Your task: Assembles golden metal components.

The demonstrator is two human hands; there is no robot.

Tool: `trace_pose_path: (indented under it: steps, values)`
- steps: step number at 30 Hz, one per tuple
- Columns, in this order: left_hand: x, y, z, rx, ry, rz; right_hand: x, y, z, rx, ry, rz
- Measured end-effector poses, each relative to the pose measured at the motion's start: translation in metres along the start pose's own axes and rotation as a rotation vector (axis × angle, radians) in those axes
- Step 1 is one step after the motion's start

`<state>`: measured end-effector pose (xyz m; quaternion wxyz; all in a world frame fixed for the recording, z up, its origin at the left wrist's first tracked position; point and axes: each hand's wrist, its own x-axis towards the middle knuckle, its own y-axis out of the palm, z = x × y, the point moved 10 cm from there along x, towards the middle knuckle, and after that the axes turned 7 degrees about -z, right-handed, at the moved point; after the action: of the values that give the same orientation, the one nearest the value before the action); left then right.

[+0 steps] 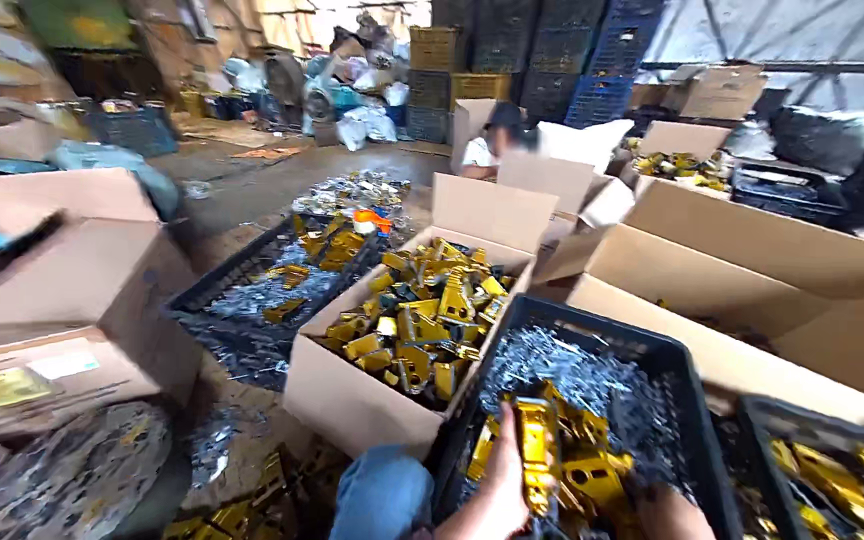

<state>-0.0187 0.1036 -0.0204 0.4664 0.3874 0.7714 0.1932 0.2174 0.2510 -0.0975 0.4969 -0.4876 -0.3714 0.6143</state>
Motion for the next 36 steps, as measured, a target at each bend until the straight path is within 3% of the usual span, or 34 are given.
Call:
trace_pose_path:
  steps: [9, 12, 16, 21, 23, 25, 29, 30, 34, 35, 36]
  values:
    - [-0.011, 0.002, -0.026, 0.123, 0.193, -0.041, -0.015, -0.072, -0.001, 0.102, 0.094, -0.031]
    - [-0.017, 0.004, -0.028, 0.129, 0.186, -0.017, -0.023, -0.065, -0.001, -0.077, 0.206, 0.069]
    - [-0.024, 0.004, -0.028, 0.156, 0.207, 0.036, 0.005, -0.033, 0.003, -0.053, 0.214, 0.112]
    - [-0.022, -0.01, -0.039, 0.497, 0.379, -0.117, 0.031, 0.013, 0.003, 0.051, 0.246, 0.231]
    - [-0.015, -0.007, -0.043, 0.542, 0.419, -0.114, 0.04, 0.014, 0.004, 0.094, 0.195, 0.247]
    - [-0.01, -0.004, -0.041, 0.544, 0.409, -0.114, 0.044, -0.011, 0.009, 0.149, 0.099, 0.117]
    - [0.001, -0.004, -0.034, 0.552, 0.346, -0.158, -0.008, -0.083, 0.049, 0.327, -0.235, -0.298]
    - [0.005, -0.005, -0.032, 0.542, 0.338, -0.171, -0.033, -0.091, 0.063, 0.398, -0.31, -0.318]
    - [0.015, -0.015, -0.031, 0.509, 0.348, -0.281, -0.124, -0.087, 0.098, 0.416, -0.389, -0.039]
    - [0.017, -0.017, -0.031, 0.519, 0.352, -0.294, -0.142, -0.093, 0.097, 0.427, -0.44, -0.111]
    - [0.018, -0.018, -0.033, 0.526, 0.361, -0.312, -0.159, -0.103, 0.093, 0.473, -0.522, -0.292]
